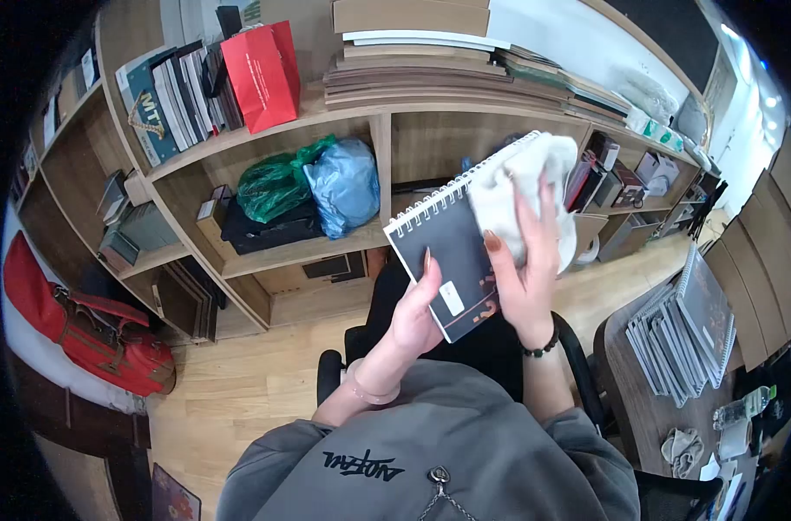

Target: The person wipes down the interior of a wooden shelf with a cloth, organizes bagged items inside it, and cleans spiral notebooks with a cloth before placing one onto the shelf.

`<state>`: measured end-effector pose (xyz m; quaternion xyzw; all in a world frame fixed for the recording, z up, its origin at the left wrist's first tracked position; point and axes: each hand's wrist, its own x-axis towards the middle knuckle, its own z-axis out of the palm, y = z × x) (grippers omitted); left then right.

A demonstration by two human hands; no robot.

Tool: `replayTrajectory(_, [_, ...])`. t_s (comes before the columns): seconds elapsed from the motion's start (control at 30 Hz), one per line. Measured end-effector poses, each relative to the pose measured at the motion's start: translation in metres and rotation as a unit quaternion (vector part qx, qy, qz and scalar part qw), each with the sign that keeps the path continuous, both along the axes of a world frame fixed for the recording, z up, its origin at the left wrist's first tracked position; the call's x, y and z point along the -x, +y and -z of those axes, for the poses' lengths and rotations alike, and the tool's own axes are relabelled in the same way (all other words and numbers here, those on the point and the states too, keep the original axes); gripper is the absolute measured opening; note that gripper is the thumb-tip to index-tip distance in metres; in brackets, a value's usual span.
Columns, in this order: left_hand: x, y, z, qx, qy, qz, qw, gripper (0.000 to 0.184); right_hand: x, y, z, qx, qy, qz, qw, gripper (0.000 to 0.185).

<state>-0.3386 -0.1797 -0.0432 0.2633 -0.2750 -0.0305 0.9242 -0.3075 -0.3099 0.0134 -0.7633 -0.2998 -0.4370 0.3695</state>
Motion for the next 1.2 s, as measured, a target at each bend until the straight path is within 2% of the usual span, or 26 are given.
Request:
replayTrajectory(0.03, [0.001,-0.002,0.004,-0.016,-0.003,-0.041,0.999,0.06,0.011,0.006,0.005,0.001,-0.002,-0.002,1.0,0.054])
replayTrajectory(0.07, [0.002,-0.002,0.006,-0.032,-0.005,-0.082,0.996,0.061,0.026,0.011,0.011,0.08,-0.027,-0.034,0.996,0.051])
replayTrajectory(0.1, [0.002,0.001,0.005,-0.033,-0.006,-0.084,0.996,0.061,0.033,0.014,0.014,0.156,-0.052,-0.064,0.984,0.048])
replayTrajectory(0.13, [0.002,0.007,0.002,-0.033,-0.014,-0.078,0.996,0.061,0.03,0.013,0.015,0.154,-0.053,-0.065,0.984,0.048])
replayTrajectory(0.23, [0.001,0.015,-0.003,-0.032,-0.033,-0.062,0.997,0.061,0.003,0.001,0.015,0.063,-0.04,-0.022,0.997,0.043])
replayTrajectory(0.27, [0.002,0.014,-0.002,-0.026,-0.024,-0.035,0.999,0.061,-0.002,0.001,0.013,0.065,-0.041,-0.021,0.997,0.043])
replayTrajectory(0.37, [0.002,0.01,0.0,-0.012,-0.01,0.021,1.0,0.06,-0.014,0.004,0.003,-0.15,0.04,-0.074,0.985,0.039])
replayTrajectory(0.43, [0.005,0.008,0.009,-0.052,-0.039,-0.065,0.996,0.06,0.018,0.011,0.003,0.073,-0.041,-0.079,0.993,0.04])
replayTrajectory(0.47, [0.007,0.008,0.013,-0.073,-0.049,-0.107,0.99,0.06,0.025,0.011,0.009,0.073,-0.039,-0.078,0.994,0.04])
replayTrajectory(0.6, [0.009,0.004,0.001,-0.041,-0.024,-0.06,0.997,0.063,0.022,0.01,0.03,0.125,-0.116,-0.073,0.983,0.045])
replayTrajectory(0.67, [0.009,0.004,0.004,-0.063,-0.009,-0.044,0.997,0.063,0.002,-0.004,0.038,-0.12,0.046,-0.073,0.989,0.052])
replayTrajectory(0.7, [0.009,0.003,0.007,-0.085,0.005,-0.029,0.996,0.063,0.001,-0.003,0.037,-0.119,0.043,-0.072,0.989,0.052])
replayTrajectory(0.77, [0.009,0.0,0.009,-0.106,0.016,-0.014,0.994,0.062,0.004,0.004,0.038,-0.218,0.111,-0.13,0.961,0.055])
replayTrajectory(0.8, [0.01,-0.004,0.01,-0.15,0.001,-0.072,0.986,0.061,0.007,0.007,0.038,-0.265,0.145,-0.158,0.94,0.057])
replayTrajectory(0.83, [0.011,-0.008,0.011,-0.194,-0.012,-0.13,0.972,0.059,0.014,0.01,0.038,-0.265,0.146,-0.158,0.94,0.057])
replayTrajectory(0.87, [0.012,-0.01,0.013,-0.236,-0.024,-0.187,0.953,0.058,0.027,0.014,0.036,-0.203,0.137,-0.178,0.953,0.057])
replayTrajectory(0.9, [0.01,-0.008,0.011,-0.236,-0.02,-0.186,0.954,0.058,0.04,0.017,0.033,-0.141,0.128,-0.197,0.962,0.058])
replayTrajectory(0.93, [0.004,0.0,0.005,-0.32,-0.08,-0.23,0.916,0.06,0.048,0.018,0.032,-0.08,0.12,-0.217,0.966,0.059])
replayTrajectory(0.97, [-0.002,0.008,-0.003,-0.401,-0.14,-0.27,0.864,0.063,0.049,0.017,0.031,-0.083,0.123,-0.217,0.965,0.059])
replayTrajectory(1.0, [-0.005,0.013,-0.008,-0.476,-0.202,-0.306,0.799,0.065,0.047,0.015,0.028,-0.239,0.19,-0.292,0.906,0.058])
replayTrajectory(1.03, [-0.005,0.014,-0.013,-0.478,-0.204,-0.305,0.798,0.065,0.042,0.012,0.025,-0.387,0.247,-0.356,0.814,0.058])
replayTrajectory(1.07, [-0.006,0.014,-0.017,-0.543,-0.256,-0.345,0.721,0.067,0.038,0.009,0.021,-0.518,0.294,-0.408,0.691,0.058])
replayTrajectory(1.1, [-0.006,0.013,-0.02,-0.599,-0.303,-0.381,0.635,0.068,0.032,0.005,0.02,-0.519,0.293,-0.408,0.691,0.058])
replayTrajectory(1.13, [-0.006,0.012,-0.021,-0.647,-0.347,-0.412,0.54,0.07,0.025,0.0,0.02,-0.5,0.319,-0.37,0.716,0.058])
replayTrajectory(1.17, [-0.007,0.011,-0.021,-0.647,-0.348,-0.41,0.54,0.07,0.018,-0.006,0.023,-0.479,0.344,-0.33,0.737,0.059])
replayTrajectory(1.2, [-0.007,0.01,-0.02,-0.668,-0.346,-0.409,0.516,0.072,0.013,-0.01,0.027,-0.457,0.37,-0.29,0.755,0.059])
